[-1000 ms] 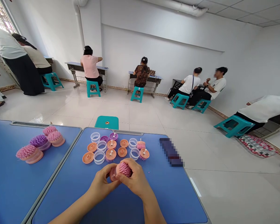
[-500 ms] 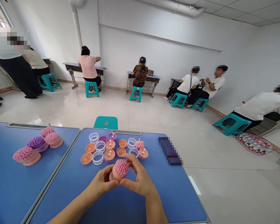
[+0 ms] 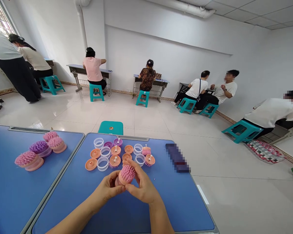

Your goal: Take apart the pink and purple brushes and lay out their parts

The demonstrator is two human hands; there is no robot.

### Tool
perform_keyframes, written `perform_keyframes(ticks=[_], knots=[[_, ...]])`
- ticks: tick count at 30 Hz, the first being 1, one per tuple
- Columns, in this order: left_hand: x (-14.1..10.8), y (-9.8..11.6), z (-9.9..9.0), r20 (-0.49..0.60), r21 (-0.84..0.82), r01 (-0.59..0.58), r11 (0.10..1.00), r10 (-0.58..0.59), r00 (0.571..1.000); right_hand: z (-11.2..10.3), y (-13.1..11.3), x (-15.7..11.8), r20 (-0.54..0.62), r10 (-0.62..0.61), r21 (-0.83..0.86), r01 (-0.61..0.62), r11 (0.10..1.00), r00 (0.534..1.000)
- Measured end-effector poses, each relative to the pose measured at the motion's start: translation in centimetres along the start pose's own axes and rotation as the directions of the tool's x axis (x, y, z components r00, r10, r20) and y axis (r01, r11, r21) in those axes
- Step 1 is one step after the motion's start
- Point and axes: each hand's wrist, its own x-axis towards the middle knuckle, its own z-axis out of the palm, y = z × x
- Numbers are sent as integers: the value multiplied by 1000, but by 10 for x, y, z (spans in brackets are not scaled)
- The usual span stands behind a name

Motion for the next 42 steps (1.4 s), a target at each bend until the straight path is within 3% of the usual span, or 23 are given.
perform_keyframes(ticks=[2, 8, 16, 22, 26, 32, 36, 42], knots=[[0, 1, 0, -12, 6, 3, 1000, -3, 1000, 0, 3, 1, -1, -21, 6, 21, 1000, 1000], [-1, 4, 1, -24, 4, 21, 1000, -21, 999, 5, 6, 7, -180, 20, -53, -30, 998, 983], [2, 1, -2, -15, -17, 9, 1000, -9, 1000, -1, -1, 3, -22, 55, 103, -53, 993, 998], [1, 0, -2, -15, -1, 29, 1000, -29, 999, 2, 5, 8, -157, 43, 3, -44, 999, 987], [2, 0, -2, 5, -12, 53, 999, -53, 999, 3, 1, 8, -185, 41, -9, -44, 999, 982], [-4, 12, -2, 95, -29, 117, 993, -114, 989, -3, -1, 5, -123, 44, 97, -32, 995, 991], [-9, 16, -1, 167, -138, 225, 965, -201, 965, -6, 1, 4, -67, 14, 215, 0, 977, 998], [-4, 8, 0, 154, -247, 380, 891, -351, 924, -4, 1, 5, -57, -26, 236, 39, 971, 998]])
